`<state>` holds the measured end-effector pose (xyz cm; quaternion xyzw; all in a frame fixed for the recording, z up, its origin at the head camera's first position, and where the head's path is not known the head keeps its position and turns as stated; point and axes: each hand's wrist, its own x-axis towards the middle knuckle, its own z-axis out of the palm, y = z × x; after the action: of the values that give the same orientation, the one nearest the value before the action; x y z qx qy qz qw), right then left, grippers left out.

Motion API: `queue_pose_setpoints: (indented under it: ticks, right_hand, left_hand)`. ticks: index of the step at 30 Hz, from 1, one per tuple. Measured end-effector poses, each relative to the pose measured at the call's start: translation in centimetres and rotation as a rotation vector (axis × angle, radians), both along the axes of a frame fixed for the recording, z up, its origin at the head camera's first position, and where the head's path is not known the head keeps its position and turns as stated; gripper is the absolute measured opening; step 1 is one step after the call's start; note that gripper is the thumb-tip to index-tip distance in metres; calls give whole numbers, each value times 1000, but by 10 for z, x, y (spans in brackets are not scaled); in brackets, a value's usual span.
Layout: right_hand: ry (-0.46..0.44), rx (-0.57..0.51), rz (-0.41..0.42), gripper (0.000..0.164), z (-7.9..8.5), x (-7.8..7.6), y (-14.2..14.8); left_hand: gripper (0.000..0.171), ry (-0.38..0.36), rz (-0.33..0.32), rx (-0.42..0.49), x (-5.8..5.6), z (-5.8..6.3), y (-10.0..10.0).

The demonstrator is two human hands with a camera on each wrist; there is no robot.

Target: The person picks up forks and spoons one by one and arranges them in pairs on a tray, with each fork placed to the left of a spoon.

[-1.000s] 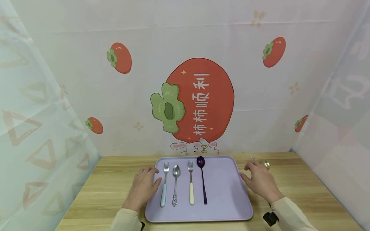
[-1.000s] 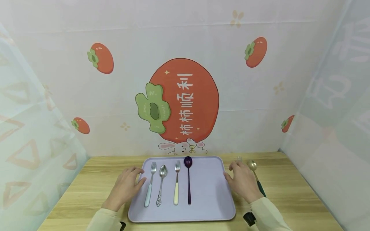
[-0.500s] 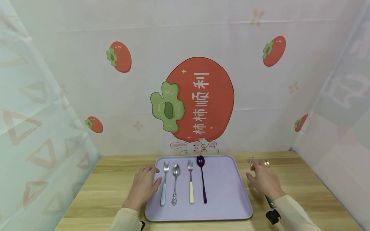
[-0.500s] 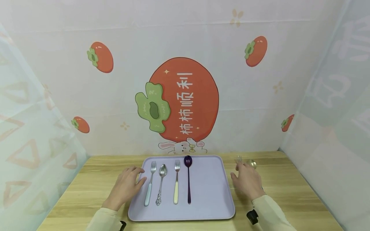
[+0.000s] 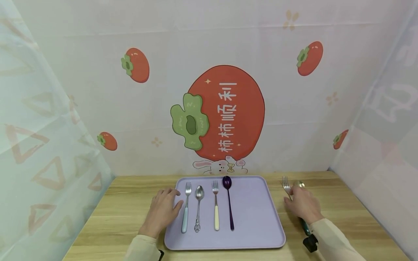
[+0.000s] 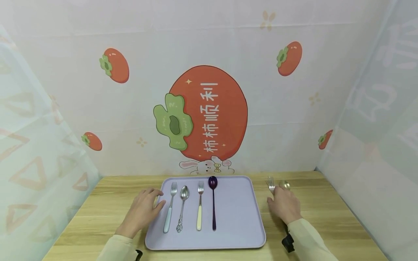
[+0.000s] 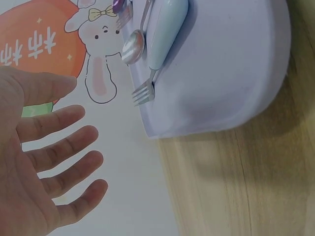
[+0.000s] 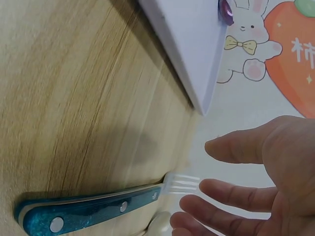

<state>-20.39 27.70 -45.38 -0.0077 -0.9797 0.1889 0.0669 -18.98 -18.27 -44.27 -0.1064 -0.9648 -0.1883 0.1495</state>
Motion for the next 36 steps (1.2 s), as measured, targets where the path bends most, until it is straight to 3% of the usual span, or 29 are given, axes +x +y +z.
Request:
queue_pose_setpoints:
  ticks: [17, 36]
  right_hand:
    - [-52, -16, -44, 19, -7, -5, 11]
    - [-83, 22, -64, 29, -15, -10, 13]
  left_hand:
    - [25, -3, 0, 0, 0, 0, -1]
    - [24, -9, 11, -1, 1, -7, -4]
